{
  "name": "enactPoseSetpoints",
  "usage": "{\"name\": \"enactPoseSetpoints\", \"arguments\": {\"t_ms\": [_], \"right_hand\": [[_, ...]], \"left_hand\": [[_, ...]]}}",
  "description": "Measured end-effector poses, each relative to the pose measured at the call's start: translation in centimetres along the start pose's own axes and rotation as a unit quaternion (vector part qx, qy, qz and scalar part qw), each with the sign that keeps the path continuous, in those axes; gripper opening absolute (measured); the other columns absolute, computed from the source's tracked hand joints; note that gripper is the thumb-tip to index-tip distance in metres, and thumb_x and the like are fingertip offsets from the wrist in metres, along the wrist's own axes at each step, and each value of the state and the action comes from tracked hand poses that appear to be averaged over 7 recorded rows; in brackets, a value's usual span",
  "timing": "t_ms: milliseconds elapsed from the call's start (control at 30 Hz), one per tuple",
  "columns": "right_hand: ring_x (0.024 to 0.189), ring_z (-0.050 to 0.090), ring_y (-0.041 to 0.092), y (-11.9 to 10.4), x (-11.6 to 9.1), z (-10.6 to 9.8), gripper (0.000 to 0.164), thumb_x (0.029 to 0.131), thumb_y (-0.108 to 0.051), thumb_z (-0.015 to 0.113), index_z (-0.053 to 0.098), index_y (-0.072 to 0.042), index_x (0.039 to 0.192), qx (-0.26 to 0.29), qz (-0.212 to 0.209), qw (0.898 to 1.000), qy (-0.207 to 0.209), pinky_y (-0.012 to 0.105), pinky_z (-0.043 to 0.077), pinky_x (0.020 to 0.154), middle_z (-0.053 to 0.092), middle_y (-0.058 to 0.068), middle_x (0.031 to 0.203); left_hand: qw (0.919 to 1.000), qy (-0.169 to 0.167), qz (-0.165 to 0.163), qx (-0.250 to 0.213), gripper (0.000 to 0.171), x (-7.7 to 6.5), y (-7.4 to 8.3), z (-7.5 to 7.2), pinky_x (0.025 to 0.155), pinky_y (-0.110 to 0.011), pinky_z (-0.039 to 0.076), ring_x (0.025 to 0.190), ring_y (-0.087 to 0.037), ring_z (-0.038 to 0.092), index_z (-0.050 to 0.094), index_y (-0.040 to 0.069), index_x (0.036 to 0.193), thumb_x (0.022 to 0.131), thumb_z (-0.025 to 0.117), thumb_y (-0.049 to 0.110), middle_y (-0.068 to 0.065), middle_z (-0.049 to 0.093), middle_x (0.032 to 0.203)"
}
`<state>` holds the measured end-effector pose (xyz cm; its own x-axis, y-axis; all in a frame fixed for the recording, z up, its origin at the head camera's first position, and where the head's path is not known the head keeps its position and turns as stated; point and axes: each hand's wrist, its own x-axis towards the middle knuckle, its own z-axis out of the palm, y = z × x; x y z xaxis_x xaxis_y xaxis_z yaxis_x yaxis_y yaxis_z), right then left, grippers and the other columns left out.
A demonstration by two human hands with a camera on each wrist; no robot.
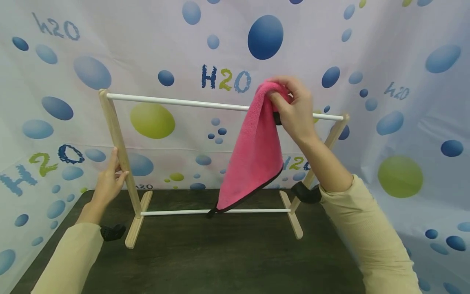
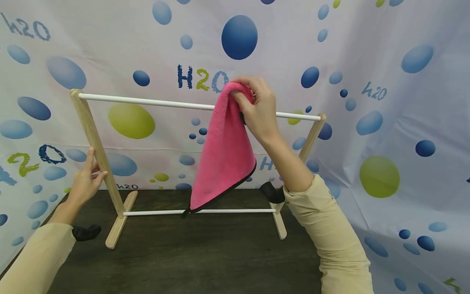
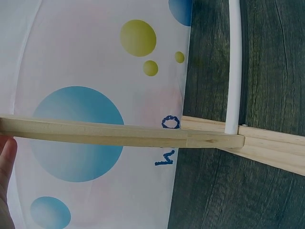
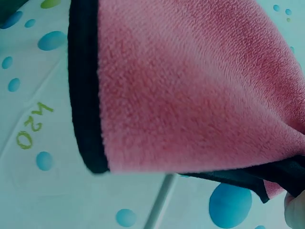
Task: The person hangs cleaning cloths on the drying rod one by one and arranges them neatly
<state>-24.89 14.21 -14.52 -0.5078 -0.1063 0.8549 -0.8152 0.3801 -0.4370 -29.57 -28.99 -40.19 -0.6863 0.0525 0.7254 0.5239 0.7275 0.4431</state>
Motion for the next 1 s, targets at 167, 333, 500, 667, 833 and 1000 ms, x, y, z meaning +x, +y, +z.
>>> {"name": "enactPoseSetpoints", "arguments": {"t_ms": [167,333,500,667,833,1000], "right_hand": [[0.085,0.051,0.01,-0.9,2.0,1.0,0.019,0.086,-0.005,0.06,0.063,0.004,0.102,-0.018,-0.026,0.999,0.001,0.02,0.05,0.072,0.058,0.011,0.097],[0.087,0.049,0.009,-1.0,3.7,1.4,0.021,0.085,-0.006,0.06,0.063,0.003,0.105,-0.034,0.019,0.999,-0.002,0.019,0.05,0.074,0.058,0.011,0.101],[0.083,0.049,0.008,-0.9,4.8,1.5,0.019,0.085,-0.005,0.059,0.064,0.003,0.102,-0.02,0.036,0.999,0.025,0.019,0.049,0.071,0.057,0.003,0.094],[0.075,0.049,0.007,-1.3,6.4,1.5,0.015,0.086,-0.003,0.056,0.066,-0.001,0.097,-0.013,0.026,0.997,0.065,0.018,0.046,0.064,0.054,-0.003,0.088],[0.082,0.048,0.005,-1.5,8.3,1.5,0.013,0.087,-0.003,0.055,0.066,-0.007,0.094,-0.019,0.0,0.993,0.113,0.017,0.047,0.07,0.051,-0.008,0.089],[0.086,0.042,0.003,-0.1,8.3,1.3,0.013,0.088,-0.002,0.052,0.061,-0.011,0.088,-0.039,0.025,0.991,0.129,0.018,0.043,0.075,0.047,-0.005,0.089]], "left_hand": [[0.9999,0.007,0.01,-0.004,0.09,-0.3,-0.2,0.1,0.065,-0.054,0.045,0.084,-0.055,0.055,0.009,0.004,0.146,0.074,0.057,-0.022,-0.045,0.048,0.106],[0.9998,0.013,0.015,-0.003,0.09,-0.5,-0.3,0.3,0.065,-0.055,0.047,0.083,-0.054,0.056,0.009,0.006,0.146,0.075,0.057,-0.022,-0.045,0.049,0.105],[0.9995,0.017,0.026,-0.001,0.09,-0.8,-0.4,0.4,0.064,-0.055,0.047,0.083,-0.054,0.056,0.01,0.005,0.146,0.074,0.058,-0.022,-0.045,0.05,0.104],[0.9997,0.011,0.023,-0.004,0.092,-1.0,-0.3,0.3,0.064,-0.055,0.047,0.084,-0.055,0.055,0.008,0.006,0.146,0.074,0.057,-0.022,-0.045,0.048,0.106],[0.9996,0.014,0.022,-0.008,0.091,-1.0,-0.3,0.1,0.066,-0.055,0.046,0.087,-0.055,0.055,0.008,0.006,0.146,0.075,0.057,-0.023,-0.044,0.047,0.109],[0.9997,0.008,0.02,-0.012,0.09,-1.0,-0.3,-0.1,0.069,-0.055,0.046,0.091,-0.056,0.053,0.008,0.007,0.147,0.076,0.056,-0.022,-0.045,0.045,0.112]]}}
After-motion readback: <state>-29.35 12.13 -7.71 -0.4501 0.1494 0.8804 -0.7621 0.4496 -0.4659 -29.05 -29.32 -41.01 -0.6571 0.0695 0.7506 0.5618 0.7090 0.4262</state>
